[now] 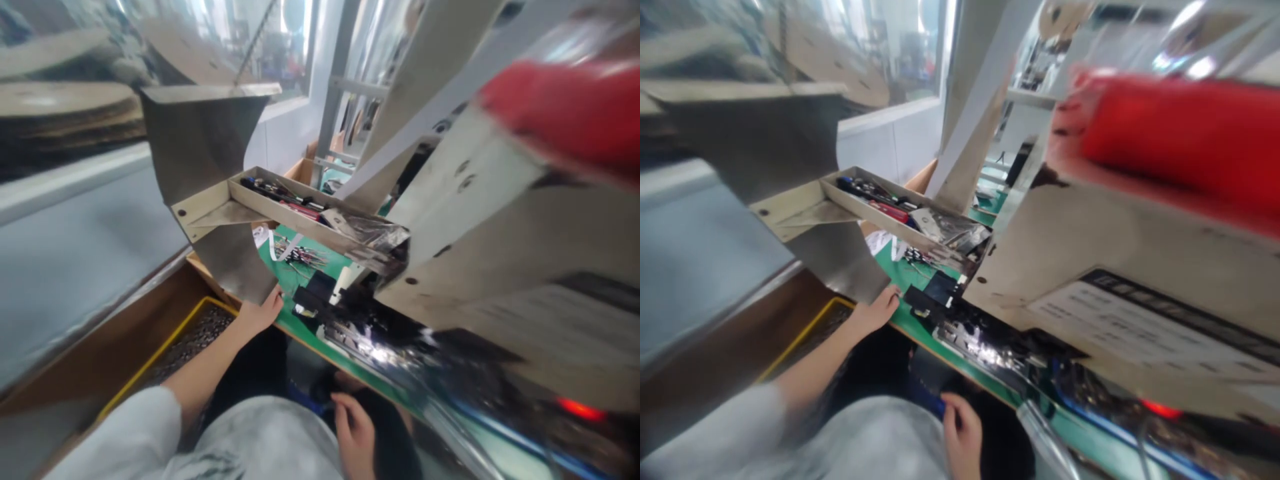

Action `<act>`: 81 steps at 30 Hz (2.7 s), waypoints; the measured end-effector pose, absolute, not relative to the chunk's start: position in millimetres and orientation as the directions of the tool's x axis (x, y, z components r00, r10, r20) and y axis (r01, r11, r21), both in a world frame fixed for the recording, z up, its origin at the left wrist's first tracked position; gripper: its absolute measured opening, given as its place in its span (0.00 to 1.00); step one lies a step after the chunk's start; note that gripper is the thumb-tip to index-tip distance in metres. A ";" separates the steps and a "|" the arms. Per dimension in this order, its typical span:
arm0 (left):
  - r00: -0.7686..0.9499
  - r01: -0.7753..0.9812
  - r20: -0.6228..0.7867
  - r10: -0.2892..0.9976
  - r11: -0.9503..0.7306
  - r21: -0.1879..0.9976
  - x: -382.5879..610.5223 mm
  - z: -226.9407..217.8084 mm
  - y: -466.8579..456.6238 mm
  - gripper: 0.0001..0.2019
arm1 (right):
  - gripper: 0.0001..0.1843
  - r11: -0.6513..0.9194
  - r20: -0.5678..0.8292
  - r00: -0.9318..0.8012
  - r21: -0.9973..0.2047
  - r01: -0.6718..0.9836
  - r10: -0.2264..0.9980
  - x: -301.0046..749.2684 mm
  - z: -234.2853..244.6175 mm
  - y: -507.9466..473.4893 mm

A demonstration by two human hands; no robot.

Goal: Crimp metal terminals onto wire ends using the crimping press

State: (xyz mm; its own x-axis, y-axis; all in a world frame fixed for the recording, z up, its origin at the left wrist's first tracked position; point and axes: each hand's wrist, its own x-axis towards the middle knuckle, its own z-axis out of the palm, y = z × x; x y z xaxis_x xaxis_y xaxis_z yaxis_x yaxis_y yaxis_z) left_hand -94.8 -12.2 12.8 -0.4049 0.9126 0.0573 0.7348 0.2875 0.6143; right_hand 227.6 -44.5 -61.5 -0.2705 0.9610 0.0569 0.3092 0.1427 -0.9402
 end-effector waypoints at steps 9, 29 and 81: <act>0.038 0.427 -0.230 0.972 0.192 0.883 -59.7 18.7 -83.4 0.18 | 0.28 -0.420 -0.223 -0.591 -0.881 -0.219 0.776 133.8 -32.4 -28.6; 0.211 0.282 0.060 0.976 -0.119 0.952 51.6 36.0 -34.1 0.12 | 0.06 -0.046 0.012 -0.193 -0.954 -0.295 0.981 216.6 2.5 -27.8; -0.011 0.640 0.292 0.956 -0.218 0.737 88.8 39.6 -14.9 0.11 | 0.13 -0.028 -0.026 -0.033 -0.998 -0.053 0.999 222.1 22.0 10.9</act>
State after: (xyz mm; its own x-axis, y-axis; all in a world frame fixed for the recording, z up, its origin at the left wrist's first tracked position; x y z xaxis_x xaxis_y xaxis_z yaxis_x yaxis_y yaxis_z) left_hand 88.8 -14.9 39.6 -0.0106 0.9564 0.2919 0.6403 -0.2177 0.7366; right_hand 222.1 10.9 22.0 -0.0333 0.9991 -0.0265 -0.0526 -0.0282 -0.9982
